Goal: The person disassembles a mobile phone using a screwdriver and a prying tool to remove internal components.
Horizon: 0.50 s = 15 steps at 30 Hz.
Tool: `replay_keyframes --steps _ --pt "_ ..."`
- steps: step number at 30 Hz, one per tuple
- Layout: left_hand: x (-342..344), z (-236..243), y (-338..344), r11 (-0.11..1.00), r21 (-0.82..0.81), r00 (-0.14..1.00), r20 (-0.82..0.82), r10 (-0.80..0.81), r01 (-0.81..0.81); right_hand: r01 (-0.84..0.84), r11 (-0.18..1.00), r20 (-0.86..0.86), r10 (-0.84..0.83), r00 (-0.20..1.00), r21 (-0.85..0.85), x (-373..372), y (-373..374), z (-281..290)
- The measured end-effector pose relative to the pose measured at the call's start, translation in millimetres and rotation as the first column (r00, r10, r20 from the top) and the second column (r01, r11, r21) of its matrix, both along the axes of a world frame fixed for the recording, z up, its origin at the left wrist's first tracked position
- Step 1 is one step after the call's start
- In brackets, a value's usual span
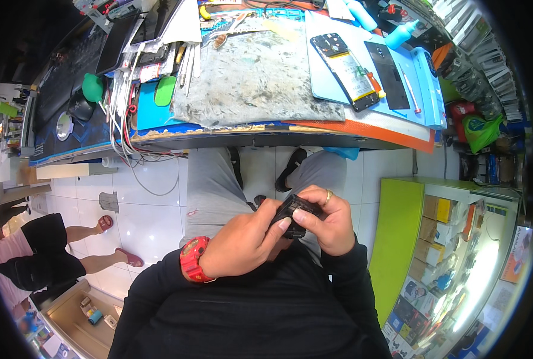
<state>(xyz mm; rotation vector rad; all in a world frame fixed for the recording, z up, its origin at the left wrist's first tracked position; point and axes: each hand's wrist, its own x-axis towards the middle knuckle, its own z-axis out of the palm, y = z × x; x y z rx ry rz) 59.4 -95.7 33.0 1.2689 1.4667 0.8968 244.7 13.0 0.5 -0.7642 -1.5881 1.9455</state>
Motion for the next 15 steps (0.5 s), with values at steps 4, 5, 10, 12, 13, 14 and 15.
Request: replay_keyframes --steps 4,5,10,12,13,14,15 --pt "-5.2 -3.9 3.4 0.986 -0.17 0.998 0.058 0.014 -0.004 0.177 0.941 0.115 -0.218 0.969 0.288 -11.4 -7.9 9.9" --pt "-4.0 -12.2 2.5 0.996 -0.084 0.996 0.074 0.047 -0.041 0.225 0.816 0.098 -0.323 0.941 0.533 -13.6 -9.1 12.8" --pt "-3.0 -12.0 2.3 0.998 -0.039 0.996 0.076 0.046 -0.043 0.044 0.744 0.206 -0.242 0.948 0.667 -12.1 -9.9 17.2" --pt "-1.6 -9.2 3.0 0.997 -0.047 0.997 0.046 0.056 -0.053 0.045 0.761 0.222 -0.244 0.944 0.647 -12.6 -10.4 16.4" --pt "-1.1 -8.8 3.1 0.997 -0.047 0.997 0.047 0.057 -0.055 0.043 0.762 0.223 -0.242 0.944 0.646 -13.0 -10.8 16.2" --pt "-0.6 -8.5 3.2 0.997 -0.044 0.997 0.048 0.062 -0.06 0.054 0.765 0.217 -0.249 0.944 0.642 -13.5 -11.6 16.1" --pt "-0.4 -8.1 3.1 0.997 -0.041 0.997 0.048 0.067 -0.065 0.066 0.768 0.211 -0.256 0.943 0.637 -13.9 -12.2 15.9"
